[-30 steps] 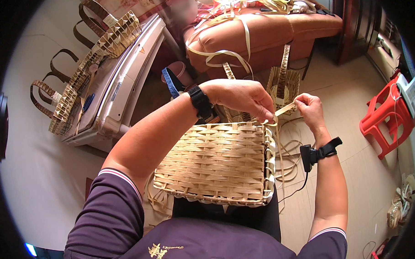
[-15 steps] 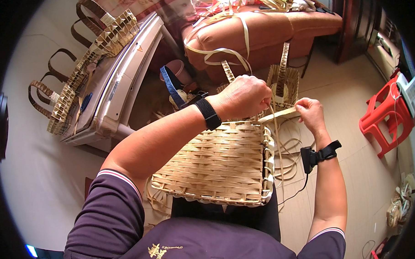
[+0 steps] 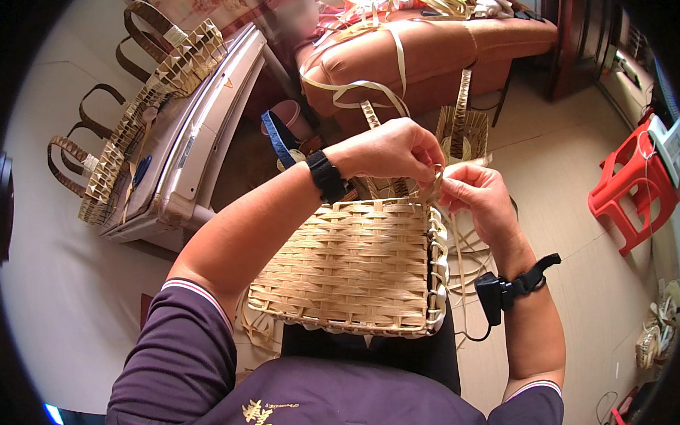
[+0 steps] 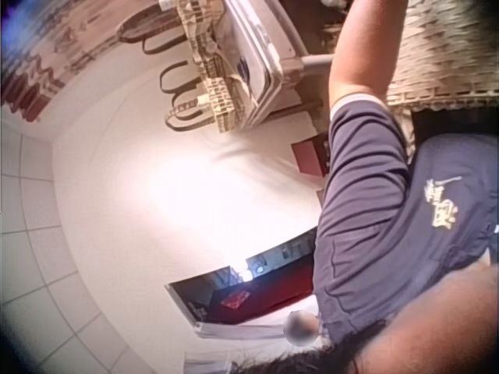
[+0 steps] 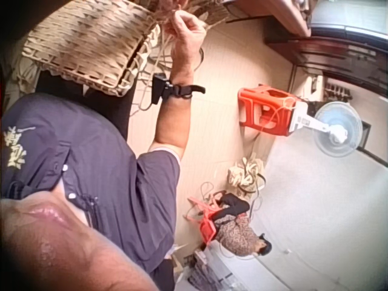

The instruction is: The person weaves a basket by hand, threading thin strips of material through the frame and securing them by tucking the ends into the weave.

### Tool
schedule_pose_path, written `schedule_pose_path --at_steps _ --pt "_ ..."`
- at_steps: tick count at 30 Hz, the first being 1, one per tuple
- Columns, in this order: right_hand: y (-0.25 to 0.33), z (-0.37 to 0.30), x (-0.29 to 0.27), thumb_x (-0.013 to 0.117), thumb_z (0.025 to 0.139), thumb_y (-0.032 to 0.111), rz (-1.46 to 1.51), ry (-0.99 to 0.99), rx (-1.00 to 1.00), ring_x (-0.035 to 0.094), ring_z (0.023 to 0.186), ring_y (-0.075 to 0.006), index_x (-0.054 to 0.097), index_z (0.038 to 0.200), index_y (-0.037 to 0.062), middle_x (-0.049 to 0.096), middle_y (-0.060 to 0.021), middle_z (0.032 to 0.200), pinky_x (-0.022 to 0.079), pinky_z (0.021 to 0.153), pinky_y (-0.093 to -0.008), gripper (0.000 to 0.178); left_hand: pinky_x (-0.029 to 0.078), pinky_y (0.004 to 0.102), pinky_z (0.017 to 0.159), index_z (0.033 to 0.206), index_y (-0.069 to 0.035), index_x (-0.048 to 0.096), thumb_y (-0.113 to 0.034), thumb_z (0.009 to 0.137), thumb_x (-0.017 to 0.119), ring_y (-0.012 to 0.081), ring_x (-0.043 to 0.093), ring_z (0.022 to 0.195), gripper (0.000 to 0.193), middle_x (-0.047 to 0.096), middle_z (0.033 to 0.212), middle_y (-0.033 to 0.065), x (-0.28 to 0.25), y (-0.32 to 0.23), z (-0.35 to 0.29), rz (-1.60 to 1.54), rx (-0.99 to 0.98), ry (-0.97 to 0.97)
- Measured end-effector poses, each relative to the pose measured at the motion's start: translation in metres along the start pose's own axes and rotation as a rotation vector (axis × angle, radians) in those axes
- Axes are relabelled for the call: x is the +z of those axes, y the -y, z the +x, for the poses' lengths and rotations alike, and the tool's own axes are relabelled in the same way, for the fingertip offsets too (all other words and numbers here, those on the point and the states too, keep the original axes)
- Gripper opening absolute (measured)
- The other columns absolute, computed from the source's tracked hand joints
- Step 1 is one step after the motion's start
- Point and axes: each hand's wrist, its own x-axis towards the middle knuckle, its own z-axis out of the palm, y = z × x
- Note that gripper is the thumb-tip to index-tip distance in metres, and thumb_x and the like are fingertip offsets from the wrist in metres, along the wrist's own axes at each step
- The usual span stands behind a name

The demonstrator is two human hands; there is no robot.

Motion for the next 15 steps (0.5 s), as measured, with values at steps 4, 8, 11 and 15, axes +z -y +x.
schedule_pose_path --at_steps 4,8,11,15 --pt "0.007 -0.006 0.022 0.077 0.094 0.015 -0.106 -0.049 -0.051 0.067 0.073 -0.0082 0.073 0.098 0.0019 0.074 -0.0036 0.083 0.053 0.068 -0.0212 0.015 0.058 0.0279 0.07 0.101 0.0 0.077 -0.007 0.083 0.075 0.0123 0.072 0.073 0.02 0.077 0.081 0.0072 -0.002 0.002 -0.006 -0.014 0.033 0.02" --pt "0.0 -0.01 0.031 0.079 0.092 0.012 -0.11 -0.1 -0.046 0.064 0.065 -0.007 0.071 0.098 0.0025 0.073 -0.0025 0.079 0.051 0.061 -0.0226 0.014 0.058 0.0304 0.07 0.097 -0.001 0.077 -0.007 0.081 0.074 0.0157 0.073 0.07 0.017 0.076 0.079 0.0099 0.006 -0.003 -0.008 0.082 0.064 -0.068" --pt "0.0 -0.006 0.035 0.075 0.094 0.007 -0.248 -0.214 -0.138 0.06 0.062 -0.0043 0.066 0.086 0.0018 0.069 0.0007 0.073 0.048 0.056 -0.0221 0.013 0.059 0.0393 0.071 0.096 -0.006 0.077 -0.01 0.077 0.069 0.0318 0.073 0.073 0.021 0.072 0.074 0.0163 0.014 -0.005 -0.013 0.409 0.176 -0.263" --pt "-0.011 -0.01 0.043 0.069 0.086 -0.001 -0.825 -0.422 -0.419 0.057 0.052 -0.0102 0.059 0.084 0.0073 0.059 -0.0022 0.059 0.045 0.051 -0.0287 0.013 0.059 0.0445 0.072 0.092 -0.007 0.075 -0.011 0.08 0.066 0.0357 0.073 0.075 0.016 0.072 0.076 0.0188 0.026 -0.003 -0.015 0.731 0.195 -0.255"
